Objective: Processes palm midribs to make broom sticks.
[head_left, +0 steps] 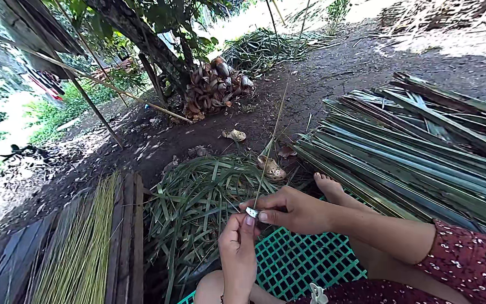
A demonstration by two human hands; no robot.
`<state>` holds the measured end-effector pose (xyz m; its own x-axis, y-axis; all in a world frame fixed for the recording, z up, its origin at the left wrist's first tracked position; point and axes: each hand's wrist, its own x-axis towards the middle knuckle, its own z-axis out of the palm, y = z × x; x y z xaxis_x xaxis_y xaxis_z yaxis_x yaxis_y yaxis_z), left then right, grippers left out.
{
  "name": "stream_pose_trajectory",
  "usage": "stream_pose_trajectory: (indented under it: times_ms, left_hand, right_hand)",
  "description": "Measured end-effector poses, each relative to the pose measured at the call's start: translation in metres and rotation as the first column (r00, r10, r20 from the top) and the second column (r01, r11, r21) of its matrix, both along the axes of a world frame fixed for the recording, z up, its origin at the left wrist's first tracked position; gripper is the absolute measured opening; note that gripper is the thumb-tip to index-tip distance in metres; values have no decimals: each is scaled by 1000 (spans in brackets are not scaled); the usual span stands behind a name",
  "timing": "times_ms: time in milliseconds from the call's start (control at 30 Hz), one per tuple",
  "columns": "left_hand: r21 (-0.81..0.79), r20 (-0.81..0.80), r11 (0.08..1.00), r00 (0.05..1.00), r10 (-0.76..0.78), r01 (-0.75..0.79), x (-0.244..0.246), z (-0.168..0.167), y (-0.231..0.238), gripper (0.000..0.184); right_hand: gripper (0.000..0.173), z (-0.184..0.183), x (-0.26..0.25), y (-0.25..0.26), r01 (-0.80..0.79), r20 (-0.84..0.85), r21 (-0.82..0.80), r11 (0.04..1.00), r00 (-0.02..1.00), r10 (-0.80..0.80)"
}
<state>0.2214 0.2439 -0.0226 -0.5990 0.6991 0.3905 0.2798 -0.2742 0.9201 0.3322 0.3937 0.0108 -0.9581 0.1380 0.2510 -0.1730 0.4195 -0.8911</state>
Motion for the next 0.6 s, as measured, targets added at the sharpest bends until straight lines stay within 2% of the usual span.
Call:
stream_pose_trajectory:
  times_ms: [67,167,267,333,400,467,533,600]
  left_hand:
    - [-7,-52,1000,999,17,-17,-2,2,-1,21]
    - [-41,-98,999,995,12,-16,-6,-1,-10,21]
    - [-97,-128,995,992,9,-22,-8,-5,-17,20]
    - [-126,-149,991,988,31,-50,-10,-6,-17,20]
    - [-138,-168,988,985,45,-69,-13,-5,-16,19]
    - [-138,-189,988,981,48,-75,-14,-2,-14,18]
    - [-143,-198,987,979,44,-73,-14,-2,-16,18]
    - [-158,-224,985,974,28,-64,-18,-2,-23,18]
  right_hand:
    - [34,2,1,2,93,-77,-24,995,992,-95]
    - [33,9,6,16,319,-177,-241,917,914,-364]
    - [38,7,8,29,384,-204,-391,836,850,-486]
    - [38,4,7,26,324,-158,-391,861,898,-410]
    - [36,1,8,20,147,-47,-301,942,985,-168]
    - [35,2,6,14,-12,79,-240,971,996,32]
    - [34,4,6,13,7,79,-273,962,997,16]
    - [34,7,11,21,154,-26,-379,912,984,-177]
